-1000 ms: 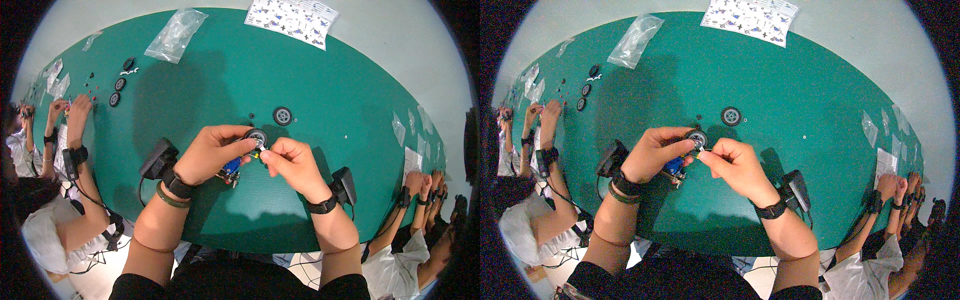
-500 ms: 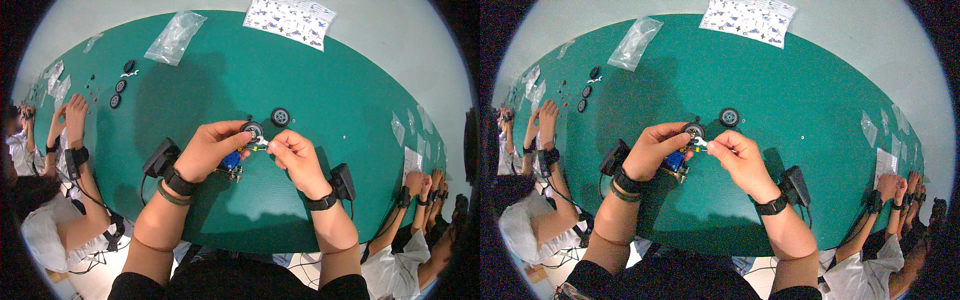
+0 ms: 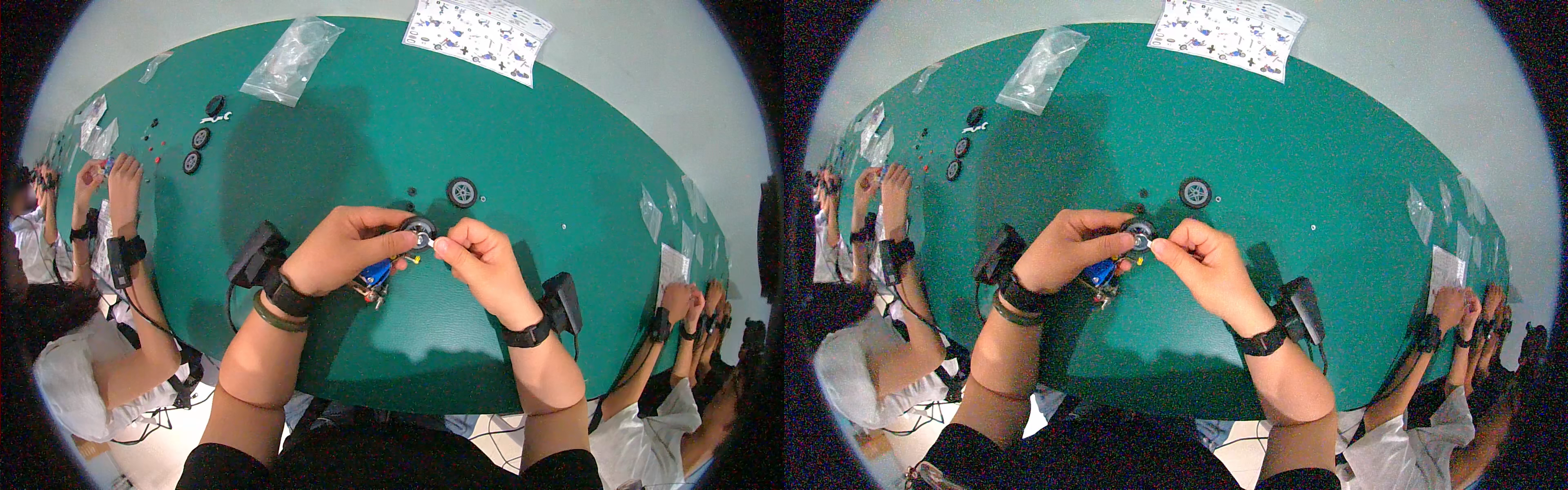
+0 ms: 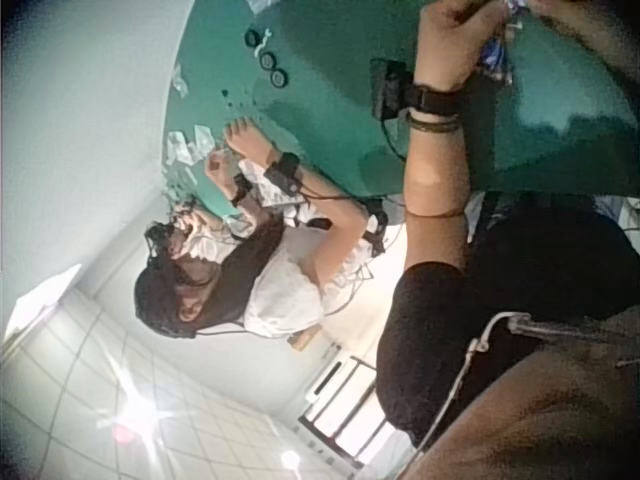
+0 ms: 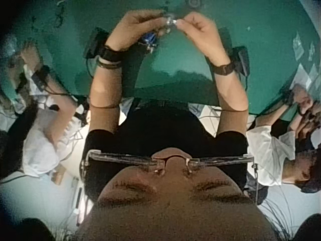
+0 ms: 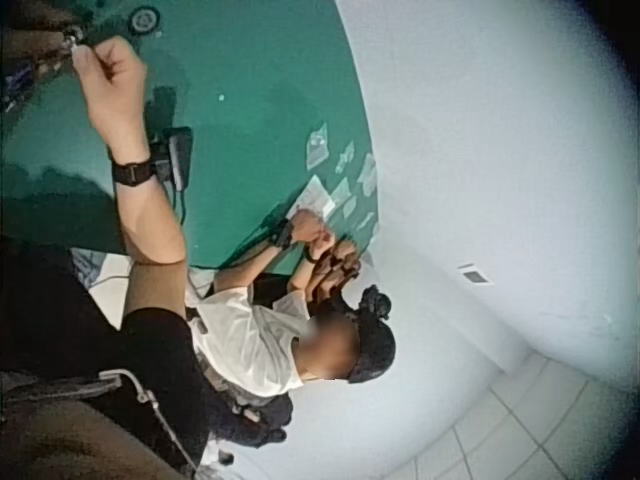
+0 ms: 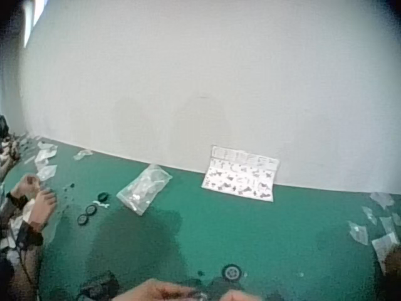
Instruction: The person assembles a toy motorcycle by inserting a wheel onto an axle, placing a nut over the axle, and tightening it with a wrench.
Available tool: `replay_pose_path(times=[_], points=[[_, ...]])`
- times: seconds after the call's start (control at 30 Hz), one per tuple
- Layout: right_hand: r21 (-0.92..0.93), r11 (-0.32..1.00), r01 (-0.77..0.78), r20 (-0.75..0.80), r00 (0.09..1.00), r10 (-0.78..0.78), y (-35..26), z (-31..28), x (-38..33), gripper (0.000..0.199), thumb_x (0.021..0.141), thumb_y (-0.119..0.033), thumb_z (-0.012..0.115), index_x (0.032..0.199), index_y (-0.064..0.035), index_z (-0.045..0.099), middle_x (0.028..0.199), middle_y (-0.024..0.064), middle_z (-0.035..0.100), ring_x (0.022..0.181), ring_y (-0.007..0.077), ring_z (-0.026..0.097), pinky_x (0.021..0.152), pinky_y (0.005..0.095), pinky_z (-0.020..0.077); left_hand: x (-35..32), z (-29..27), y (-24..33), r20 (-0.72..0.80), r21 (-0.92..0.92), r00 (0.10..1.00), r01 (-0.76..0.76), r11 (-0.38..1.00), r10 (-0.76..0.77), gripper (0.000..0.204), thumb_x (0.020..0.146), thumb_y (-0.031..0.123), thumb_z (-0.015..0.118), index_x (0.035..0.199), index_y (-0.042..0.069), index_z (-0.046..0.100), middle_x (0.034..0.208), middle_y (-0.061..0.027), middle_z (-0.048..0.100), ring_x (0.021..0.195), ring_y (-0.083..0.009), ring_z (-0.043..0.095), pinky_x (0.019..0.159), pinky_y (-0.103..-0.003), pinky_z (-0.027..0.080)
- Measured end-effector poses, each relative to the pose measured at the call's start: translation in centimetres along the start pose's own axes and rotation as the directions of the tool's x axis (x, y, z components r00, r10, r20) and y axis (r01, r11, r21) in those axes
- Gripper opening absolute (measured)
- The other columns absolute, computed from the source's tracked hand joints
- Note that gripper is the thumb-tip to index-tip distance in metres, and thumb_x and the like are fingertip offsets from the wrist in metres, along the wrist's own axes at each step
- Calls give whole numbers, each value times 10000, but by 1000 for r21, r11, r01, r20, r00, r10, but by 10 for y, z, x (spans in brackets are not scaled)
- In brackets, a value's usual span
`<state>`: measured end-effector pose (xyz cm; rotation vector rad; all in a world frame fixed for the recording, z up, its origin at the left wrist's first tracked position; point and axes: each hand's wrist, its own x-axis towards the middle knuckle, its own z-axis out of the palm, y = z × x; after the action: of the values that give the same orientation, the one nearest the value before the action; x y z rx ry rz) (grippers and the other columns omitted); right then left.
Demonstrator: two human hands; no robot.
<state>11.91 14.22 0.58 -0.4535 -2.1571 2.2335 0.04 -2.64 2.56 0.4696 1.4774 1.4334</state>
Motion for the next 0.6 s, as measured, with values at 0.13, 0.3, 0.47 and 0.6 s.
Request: replay_pose_path(times=[0.13, 0.3, 0.47, 0.6], points=[[-142, 984, 111, -3, 994, -113, 8, 13, -4, 256, 856, -191, 607, 677, -52, 487, 567, -46, 432, 541, 42, 369, 462, 245, 303, 5, 4, -8, -73, -38, 988, -140, 989, 137, 271, 849, 137, 609, 1077, -9, 601, 880, -40, 641, 721, -69, 581, 634, -199, 474], [-82, 993, 83, 38, 996, -80, 6, 17, -4, 247, 863, -208, 601, 693, -60, 501, 565, -39, 447, 519, 42, 388, 444, 238, 308, 7, 8, -12, -137, 4, 970, -203, 979, 202, 271, 846, 135, 609, 1081, 1, 600, 903, -47, 646, 721, -86, 600, 644, -215, 490], [13, 998, 64, 5, 998, -64, 5, 4, -1, 214, 872, -215, 589, 729, -69, 525, 586, -56, 478, 512, 30, 417, 450, 205, 313, 5, 8, -2, -150, -192, 987, -81, 978, 52, 266, 851, 157, 613, 1058, -9, 601, 846, -34, 632, 685, -61, 579, 612, -193, 473], [135, 991, 16, 15, 1000, -18, 0, 0, 1, 203, 880, -219, 579, 743, -77, 531, 602, -59, 478, 520, 24, 434, 455, 191, 330, 3, 6, -1, -135, -156, 991, -44, 987, 23, 260, 850, 152, 611, 1055, -9, 602, 843, -34, 632, 694, -62, 580, 621, -192, 475]])
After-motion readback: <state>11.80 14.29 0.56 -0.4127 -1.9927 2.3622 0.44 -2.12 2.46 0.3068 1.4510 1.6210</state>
